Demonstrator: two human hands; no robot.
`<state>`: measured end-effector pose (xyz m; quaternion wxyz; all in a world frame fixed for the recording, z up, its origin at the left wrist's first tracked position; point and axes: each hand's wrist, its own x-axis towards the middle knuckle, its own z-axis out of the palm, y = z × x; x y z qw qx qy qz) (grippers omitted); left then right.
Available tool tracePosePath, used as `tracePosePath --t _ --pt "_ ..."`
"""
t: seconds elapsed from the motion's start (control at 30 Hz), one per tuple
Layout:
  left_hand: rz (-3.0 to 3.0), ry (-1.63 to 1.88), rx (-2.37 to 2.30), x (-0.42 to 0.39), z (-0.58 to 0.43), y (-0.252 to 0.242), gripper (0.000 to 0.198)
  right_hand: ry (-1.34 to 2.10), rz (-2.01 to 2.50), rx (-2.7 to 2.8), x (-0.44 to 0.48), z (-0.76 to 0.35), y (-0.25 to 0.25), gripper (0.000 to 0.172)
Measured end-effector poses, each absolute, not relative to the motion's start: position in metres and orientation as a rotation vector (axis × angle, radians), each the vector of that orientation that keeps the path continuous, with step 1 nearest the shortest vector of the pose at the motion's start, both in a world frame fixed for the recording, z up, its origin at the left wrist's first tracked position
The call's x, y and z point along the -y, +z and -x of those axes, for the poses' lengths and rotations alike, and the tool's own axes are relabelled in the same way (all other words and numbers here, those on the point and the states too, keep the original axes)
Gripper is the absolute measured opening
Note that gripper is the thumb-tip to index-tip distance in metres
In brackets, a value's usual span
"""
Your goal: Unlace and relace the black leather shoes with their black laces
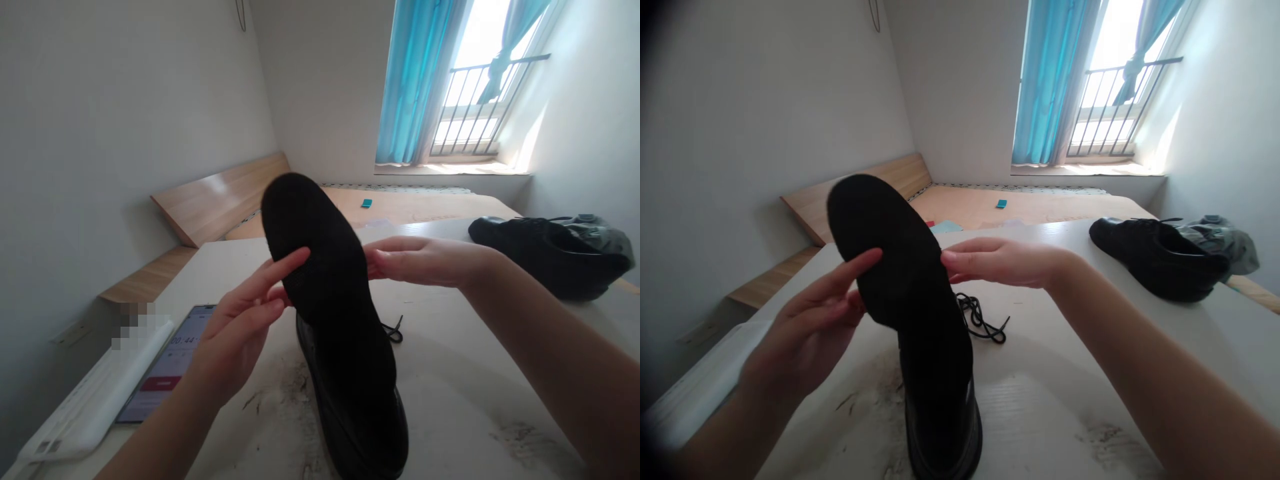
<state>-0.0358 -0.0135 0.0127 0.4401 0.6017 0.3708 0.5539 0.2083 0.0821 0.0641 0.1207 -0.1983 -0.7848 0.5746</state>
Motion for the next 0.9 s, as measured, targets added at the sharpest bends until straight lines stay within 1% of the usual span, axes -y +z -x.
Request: tracePosePath --t 0.07,0.17,0.2,0.27,0.33,0.4,0.43,0.47,0.53,0.6,0.7,0.73,0.8,0.9 --pt "-1.494 1.469 -0.873 0.013 0.036 0.018 0.047 1.776 0.584 2.132 -0.068 -0.198 0.066 0.043" --pt "-1.496 1.547 -0.731 0.014 0.033 0.026 0.047 1.786 0.822 1.833 -0.049 -0.188 0.072 0.026" --pt "-1.475 1.567 -0.72 0.014 0.031 0.029 0.044 1.765 0.881 1.769 -0.045 -0.187 0.074 0.021" --pt "-1.389 1.62 -0.762 0.012 0.026 0.035 0.035 1.699 0.966 1.729 -0.042 -0.188 0.078 0.019" --pt "-1.303 1.597 -0.84 0.008 0.022 0.041 0.023 1.621 1.05 1.771 -0.044 -0.192 0.081 0.02" --pt "-1.324 1.406 -0.943 0.002 0.02 0.045 0.007 1.572 1.122 1.876 -0.049 -0.195 0.08 0.022" --pt "-1.376 1.292 -1.023 -0.002 0.02 0.047 0.011 1.553 1.152 1.962 -0.051 -0.196 0.078 0.023" --pt "-1.439 1.195 -1.121 -0.005 0.019 0.049 0.02 1.526 1.164 2.059 -0.052 -0.196 0.076 0.024" --pt "-1.547 1.088 -1.311 -0.011 0.017 0.053 0.03 1.376 1.135 2.23 -0.052 -0.194 0.073 0.027" --pt "-1.596 1.056 -1.424 -0.016 0.013 0.057 0.028 1.07 1.091 2.299 -0.048 -0.19 0.07 0.038" --pt "-1.63 1.054 -1.408 -0.02 0.003 0.067 0.028 0.617 1.096 2.269 -0.039 -0.185 0.068 0.067" --pt "-1.641 1.08 -1.386 -0.021 0.0 0.07 0.027 0.526 1.112 2.253 -0.037 -0.184 0.067 0.073" --pt "-1.665 1.151 -1.319 -0.022 -0.004 0.078 0.025 0.423 1.129 2.208 -0.035 -0.183 0.068 0.073" --pt "-1.709 1.222 -1.275 -0.023 -0.005 0.086 0.025 0.402 1.073 2.129 -0.035 -0.186 0.071 0.06"
